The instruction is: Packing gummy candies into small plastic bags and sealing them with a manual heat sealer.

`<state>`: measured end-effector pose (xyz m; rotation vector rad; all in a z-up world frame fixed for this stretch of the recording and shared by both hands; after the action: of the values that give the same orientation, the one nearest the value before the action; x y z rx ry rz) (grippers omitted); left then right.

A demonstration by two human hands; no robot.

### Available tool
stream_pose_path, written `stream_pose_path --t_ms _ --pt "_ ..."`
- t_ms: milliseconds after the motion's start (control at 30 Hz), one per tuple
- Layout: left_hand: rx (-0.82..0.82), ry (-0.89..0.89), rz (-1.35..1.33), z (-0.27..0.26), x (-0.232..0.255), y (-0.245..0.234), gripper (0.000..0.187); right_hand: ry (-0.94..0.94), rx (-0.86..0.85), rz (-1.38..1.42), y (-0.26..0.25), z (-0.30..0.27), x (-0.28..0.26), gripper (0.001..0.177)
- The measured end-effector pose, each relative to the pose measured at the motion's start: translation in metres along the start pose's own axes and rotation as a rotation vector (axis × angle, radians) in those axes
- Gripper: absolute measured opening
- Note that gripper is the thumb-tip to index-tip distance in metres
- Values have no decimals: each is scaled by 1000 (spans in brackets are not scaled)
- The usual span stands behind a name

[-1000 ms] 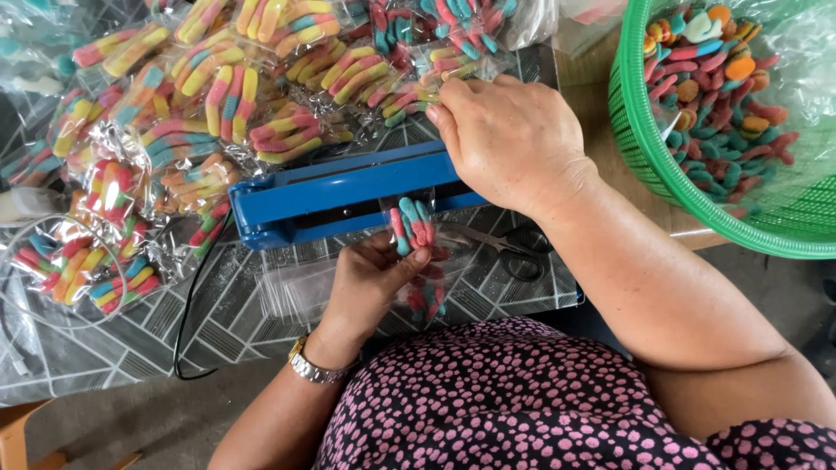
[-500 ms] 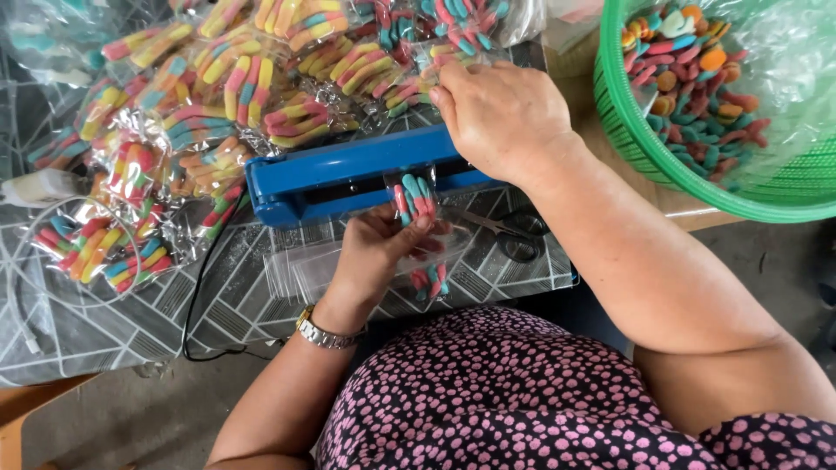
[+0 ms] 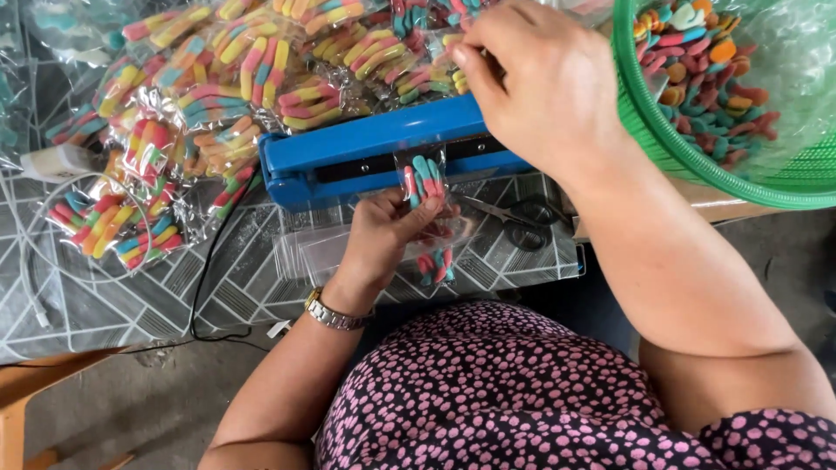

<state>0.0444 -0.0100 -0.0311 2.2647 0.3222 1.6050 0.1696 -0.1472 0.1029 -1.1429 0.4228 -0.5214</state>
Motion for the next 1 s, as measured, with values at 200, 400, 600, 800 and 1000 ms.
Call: stream_pose_path --t_ms 200,400,600,800,1000 --pt "15 5 47 2 -4 -2 26 -213 216 163 -38 -28 -32 14" --pt "39 -32 17 4 -11 -8 27 -284 356 208 -3 -72 -44 10" --pt "-39 6 16 3 -3 -3 29 -48 -98 18 47 -76 -31 37" --pt "-3 -36 -4 4 -9 -7 32 9 -273 -39 68 -69 -39 48" --pt "-32 35 -1 5 -20 -13 20 -20 -216 -34 70 -51 -62 50"
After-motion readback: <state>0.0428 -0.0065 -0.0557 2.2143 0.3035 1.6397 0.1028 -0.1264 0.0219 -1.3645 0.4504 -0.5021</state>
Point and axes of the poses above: each hand's wrist, its own z-axis towards the middle knuckle, its own y-axis out of the palm, x = y × z, the point moved 5 cm from there along z, towards the middle knuckle, and after that the axes turned 10 degrees about -x, right-handed, at the moved point
